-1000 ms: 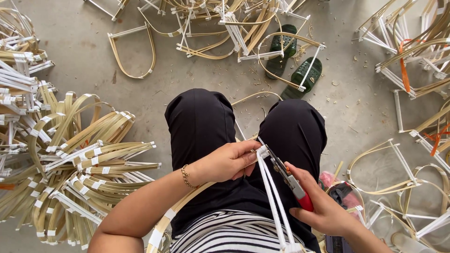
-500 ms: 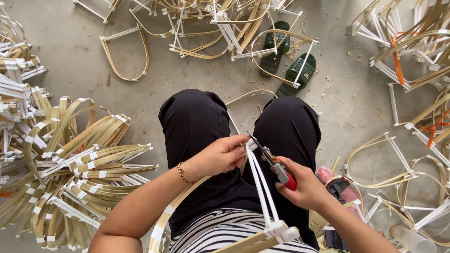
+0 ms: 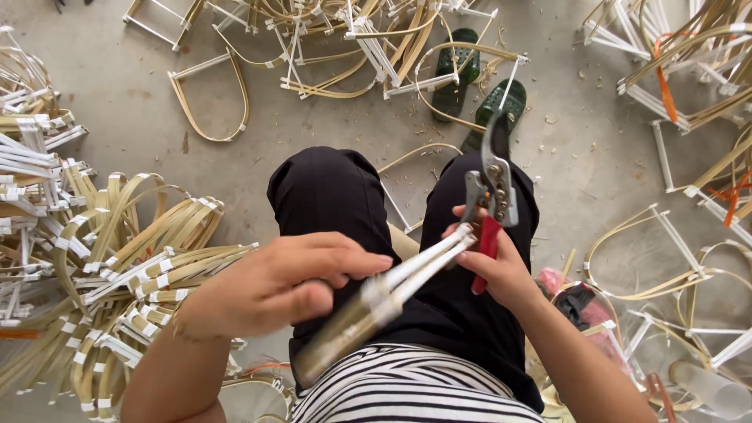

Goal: The recorder is assembling and trimming bamboo frame components using pruning shears in a workshop environment.

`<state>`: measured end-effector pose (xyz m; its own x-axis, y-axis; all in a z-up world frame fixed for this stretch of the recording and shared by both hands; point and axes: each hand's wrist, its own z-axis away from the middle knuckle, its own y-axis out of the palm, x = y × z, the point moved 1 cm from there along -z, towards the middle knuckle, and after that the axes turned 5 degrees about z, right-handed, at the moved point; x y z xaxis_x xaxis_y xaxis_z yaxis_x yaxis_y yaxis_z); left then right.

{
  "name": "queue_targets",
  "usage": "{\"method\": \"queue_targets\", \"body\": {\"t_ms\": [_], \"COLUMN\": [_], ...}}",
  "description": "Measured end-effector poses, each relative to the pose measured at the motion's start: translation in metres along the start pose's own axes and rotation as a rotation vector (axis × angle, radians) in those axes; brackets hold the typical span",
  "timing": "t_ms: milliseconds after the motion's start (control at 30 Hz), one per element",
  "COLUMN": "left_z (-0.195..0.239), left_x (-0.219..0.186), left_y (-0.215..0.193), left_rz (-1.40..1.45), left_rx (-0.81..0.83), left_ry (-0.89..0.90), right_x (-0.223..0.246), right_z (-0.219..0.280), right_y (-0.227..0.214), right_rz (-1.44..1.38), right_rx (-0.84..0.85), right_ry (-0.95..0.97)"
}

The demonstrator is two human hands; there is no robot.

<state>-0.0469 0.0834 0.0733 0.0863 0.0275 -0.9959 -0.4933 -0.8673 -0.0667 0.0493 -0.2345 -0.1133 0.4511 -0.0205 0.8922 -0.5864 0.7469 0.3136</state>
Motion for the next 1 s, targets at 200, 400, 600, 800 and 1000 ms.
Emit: {"method": "queue_targets", "body": {"t_ms": [200,400,600,800,1000], "left_z": [-0.048,-0.054,-0.051,-0.045,-0.018], "left_x": [0.139,0.137,0.09,0.031,0.009], "left_y": [0.067,0.056,-0.012,0.05,0.116], "left_rz": [0.053,0.074,-0.452,-0.975,-1.234], "left_rx": [-0.17,-0.326,-0.48,-0.242,-0.191], "left_ry": [-0.229,-0.294,-0.05,0.18,0.36], "right_x": [0.02,0.061,0.043,0.06,0.058], "right_z": [-0.007,0.028,0.09,0.104,0.069], "right_y": [0.024,-0.02,-0.027,-0.026,0.027], "right_rz": [0.267,0.855,1.646,1.397,0.345], "right_rx": [0.016,-0.028,0.15,0.103,0.51], "right_ry": [0.246,-0.031,0.452,-0.501,0.194]}}
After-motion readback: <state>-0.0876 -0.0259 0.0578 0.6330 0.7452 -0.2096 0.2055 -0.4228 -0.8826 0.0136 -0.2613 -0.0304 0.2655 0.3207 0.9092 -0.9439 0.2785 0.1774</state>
